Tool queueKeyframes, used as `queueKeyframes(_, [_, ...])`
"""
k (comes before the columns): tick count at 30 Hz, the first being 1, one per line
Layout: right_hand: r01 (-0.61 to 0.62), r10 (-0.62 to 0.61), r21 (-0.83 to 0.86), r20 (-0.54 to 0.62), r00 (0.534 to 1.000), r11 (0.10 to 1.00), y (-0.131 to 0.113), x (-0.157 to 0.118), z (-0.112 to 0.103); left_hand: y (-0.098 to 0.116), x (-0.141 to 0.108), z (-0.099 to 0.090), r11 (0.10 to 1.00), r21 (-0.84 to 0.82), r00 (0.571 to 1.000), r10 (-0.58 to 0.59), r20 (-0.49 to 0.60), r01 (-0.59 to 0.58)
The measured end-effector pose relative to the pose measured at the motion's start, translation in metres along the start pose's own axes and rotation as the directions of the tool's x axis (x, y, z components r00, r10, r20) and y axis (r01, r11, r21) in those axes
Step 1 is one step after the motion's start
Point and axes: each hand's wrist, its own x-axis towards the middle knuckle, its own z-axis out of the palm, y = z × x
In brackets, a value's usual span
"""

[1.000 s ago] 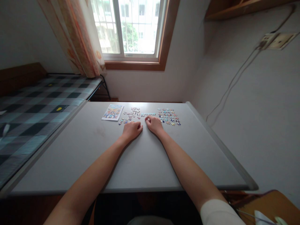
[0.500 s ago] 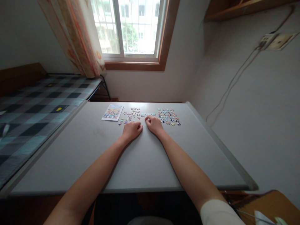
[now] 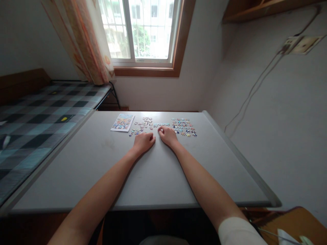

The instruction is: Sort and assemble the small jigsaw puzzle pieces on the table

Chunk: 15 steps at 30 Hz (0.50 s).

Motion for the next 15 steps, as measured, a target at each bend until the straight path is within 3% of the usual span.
queueKeyframes(15, [-0.011, 0.011, -0.007, 0.022, 1.0, 1.0, -0.0034, -0.0012, -0.0039, -0.0009, 0.0005, 0.0016, 1.0, 0.028, 1.0, 0.008, -0.005, -0.008])
